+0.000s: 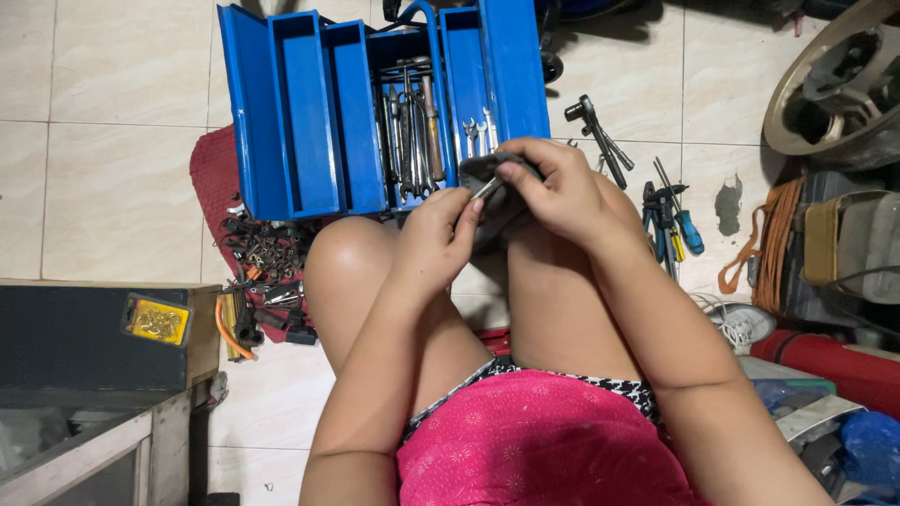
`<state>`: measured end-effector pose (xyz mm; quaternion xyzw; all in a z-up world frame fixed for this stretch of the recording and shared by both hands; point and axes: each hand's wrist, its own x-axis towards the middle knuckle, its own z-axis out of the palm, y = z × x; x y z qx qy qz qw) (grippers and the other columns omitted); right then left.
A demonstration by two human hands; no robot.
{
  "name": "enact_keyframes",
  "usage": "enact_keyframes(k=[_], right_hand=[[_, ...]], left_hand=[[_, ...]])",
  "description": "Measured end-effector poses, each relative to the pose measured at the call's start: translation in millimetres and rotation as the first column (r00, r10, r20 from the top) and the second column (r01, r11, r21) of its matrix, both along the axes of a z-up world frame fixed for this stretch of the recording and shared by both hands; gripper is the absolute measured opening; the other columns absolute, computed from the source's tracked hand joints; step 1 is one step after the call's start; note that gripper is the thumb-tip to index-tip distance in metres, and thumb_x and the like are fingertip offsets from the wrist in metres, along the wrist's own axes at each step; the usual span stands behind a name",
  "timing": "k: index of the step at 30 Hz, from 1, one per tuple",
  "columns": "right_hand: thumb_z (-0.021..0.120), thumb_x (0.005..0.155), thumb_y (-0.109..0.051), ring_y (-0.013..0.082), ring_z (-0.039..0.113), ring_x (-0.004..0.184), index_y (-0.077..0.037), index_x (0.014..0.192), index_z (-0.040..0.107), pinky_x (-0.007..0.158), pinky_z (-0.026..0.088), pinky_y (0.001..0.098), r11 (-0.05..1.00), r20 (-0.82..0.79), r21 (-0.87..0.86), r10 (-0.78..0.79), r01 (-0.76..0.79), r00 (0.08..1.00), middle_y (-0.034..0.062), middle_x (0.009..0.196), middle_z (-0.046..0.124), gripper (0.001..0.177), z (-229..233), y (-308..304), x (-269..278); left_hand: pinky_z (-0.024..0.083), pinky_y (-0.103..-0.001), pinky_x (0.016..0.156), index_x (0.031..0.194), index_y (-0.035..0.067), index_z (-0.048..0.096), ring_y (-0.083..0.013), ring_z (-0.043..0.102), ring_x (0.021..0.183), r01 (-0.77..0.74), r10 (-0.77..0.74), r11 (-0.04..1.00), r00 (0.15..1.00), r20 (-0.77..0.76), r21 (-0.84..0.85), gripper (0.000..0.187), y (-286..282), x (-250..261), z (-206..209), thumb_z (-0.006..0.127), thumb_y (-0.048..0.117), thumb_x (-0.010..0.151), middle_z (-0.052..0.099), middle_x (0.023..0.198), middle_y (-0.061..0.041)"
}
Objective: The person sits on the floor and wipes several metal hand tools with a dark cloth. They pick up each tool from a blue toolbox or the floor, wipe it, and place it back down, repeating the process for multiple items.
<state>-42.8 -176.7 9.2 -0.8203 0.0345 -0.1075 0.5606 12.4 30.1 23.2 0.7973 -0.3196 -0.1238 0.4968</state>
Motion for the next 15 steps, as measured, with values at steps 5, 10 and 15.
enact_keyframes(k=[5, 10, 15], right_hand=[[0.063, 0.107, -0.01, 0.0064, 0.063, 0.093, 0.002, 0.118, 0.068, 0.085, 0.053, 0.0225, 0.94, 0.061, 0.295, -0.199, 0.173, 0.978, 0.0025, 0.102, 0.071, 0.017, -12.5, 5.1, 11.1], [0.055, 0.11, -0.017, 0.0123, 0.067, 0.098, -0.002, 0.118, 0.06, 0.093, 0.055, 0.0272, 0.596, 0.08, 0.801, -0.203, 0.058, 0.976, 0.006, 0.109, 0.07, 0.018, -14.0, 3.0, 15.9], [0.059, 0.103, -0.016, 0.013, 0.068, 0.101, -0.006, 0.12, 0.056, 0.092, 0.056, 0.0289, 0.463, -0.055, 0.886, 0.043, 0.029, 0.998, 0.0049, 0.111, 0.069, 0.02, -15.8, 15.0, 0.1]], left_hand=[[0.05, -0.042, 0.078, 0.095, 0.0, 0.061, -0.036, 0.063, 0.086, 0.006, -0.007, 0.993, 1.0, -0.001, -0.12, 0.023, -7.4, -8.4, -5.5, 0.051, 0.017, 0.107, 0.064, 0.088, -0.018], [0.051, -0.042, 0.08, 0.097, -0.001, 0.059, -0.0364, 0.063, 0.086, -0.095, 0.094, 0.98, 0.995, -0.01, -0.178, 0.024, -12.4, -12.9, -10.8, 0.049, 0.018, 0.109, 0.063, 0.09, -0.018], [0.05, -0.044, 0.079, 0.101, -0.002, 0.057, -0.0394, 0.062, 0.087, -0.136, 0.137, 0.975, 0.991, -0.006, -0.176, 0.023, -14.0, -11.2, -11.1, 0.048, 0.018, 0.11, 0.062, 0.091, -0.02]])
